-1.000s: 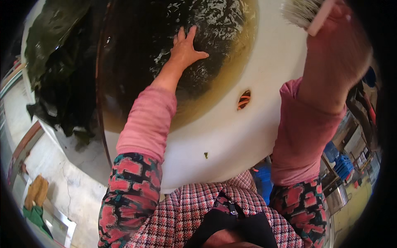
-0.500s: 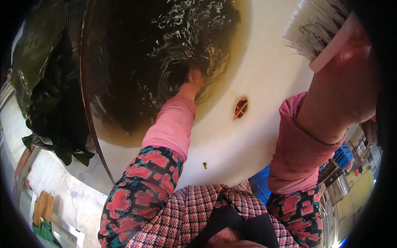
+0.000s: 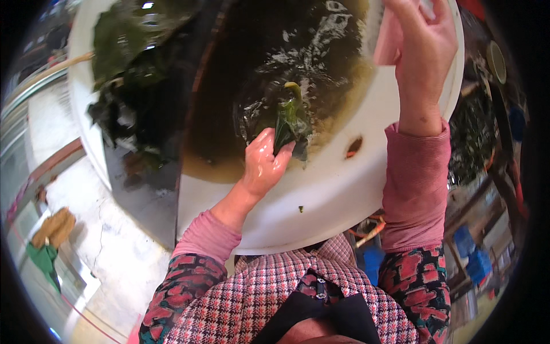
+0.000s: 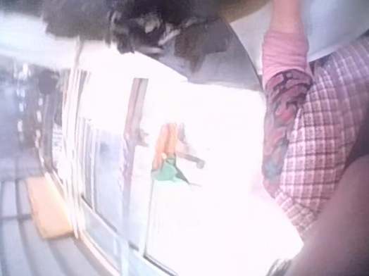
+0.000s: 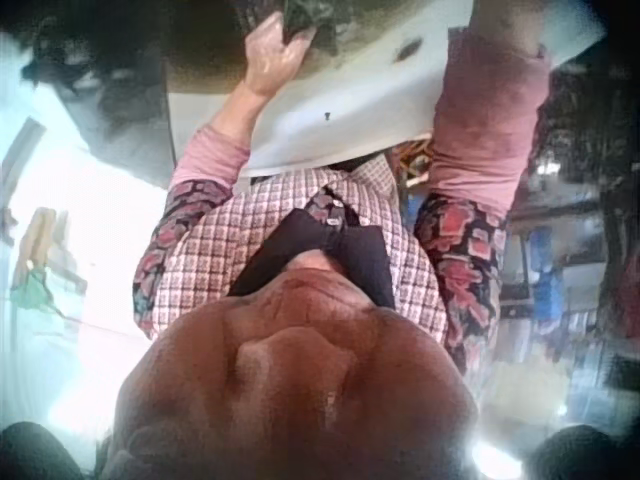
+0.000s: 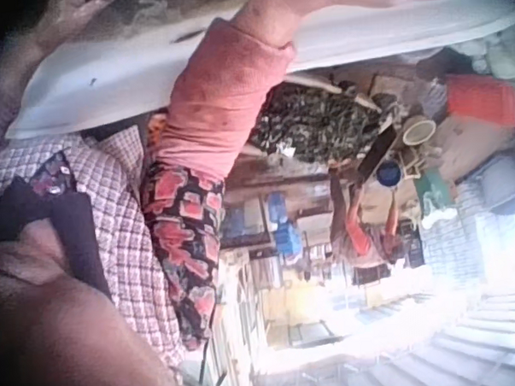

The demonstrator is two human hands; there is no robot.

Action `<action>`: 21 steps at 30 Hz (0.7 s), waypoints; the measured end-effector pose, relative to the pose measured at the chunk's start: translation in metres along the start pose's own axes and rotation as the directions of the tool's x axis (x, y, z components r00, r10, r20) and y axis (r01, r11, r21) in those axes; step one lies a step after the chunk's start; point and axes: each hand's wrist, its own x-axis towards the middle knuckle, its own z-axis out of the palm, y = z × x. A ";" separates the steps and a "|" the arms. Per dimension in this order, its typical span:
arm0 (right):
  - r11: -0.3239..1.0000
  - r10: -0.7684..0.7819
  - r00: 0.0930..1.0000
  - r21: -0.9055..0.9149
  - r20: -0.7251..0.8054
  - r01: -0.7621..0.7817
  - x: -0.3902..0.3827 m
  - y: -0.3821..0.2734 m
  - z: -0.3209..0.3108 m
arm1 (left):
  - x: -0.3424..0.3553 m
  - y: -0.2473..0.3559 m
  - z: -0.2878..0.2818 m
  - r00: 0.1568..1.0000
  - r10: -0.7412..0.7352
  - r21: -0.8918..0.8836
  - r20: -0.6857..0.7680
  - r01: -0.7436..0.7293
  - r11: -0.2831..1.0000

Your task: The person scrubs large dark green seaweed sheets on a black board using a pink brush, repeatedly dipping them into a white basin of water and placing them into a nearby tray. The person handles each sheet one at a time, flipping and scrubbing both sides before moving to the next.

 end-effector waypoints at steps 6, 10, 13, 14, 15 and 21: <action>0.997 0.016 0.999 -0.076 0.045 -0.012 0.007 0.039 -0.004 | 0.018 0.109 -0.127 0.918 0.015 -0.243 -0.397 -0.121 0.962; 0.974 -0.008 0.999 -0.227 0.046 0.018 0.009 0.060 -0.002 | 0.067 0.123 -0.193 0.711 0.027 -0.419 -0.703 -0.444 0.792; 0.958 -0.009 0.999 -0.285 0.043 0.021 0.010 0.071 -0.002 | 0.116 0.094 -0.234 0.717 -0.010 -0.456 -0.697 -0.433 0.777; 0.957 0.003 0.999 -0.291 0.041 0.009 0.010 0.073 -0.002 | 0.134 0.077 -0.238 0.714 -0.180 -0.522 -0.677 -0.294 0.800; 0.959 0.020 0.999 -0.284 0.040 -0.008 0.010 0.075 -0.003 | 0.151 0.062 -0.240 0.694 -0.308 -0.569 -0.651 -0.178 0.803; 0.935 -0.013 1.000 -0.355 0.015 0.017 0.013 0.073 -0.007 | 0.163 0.017 -0.220 0.672 -0.415 -0.464 -0.613 0.119 0.878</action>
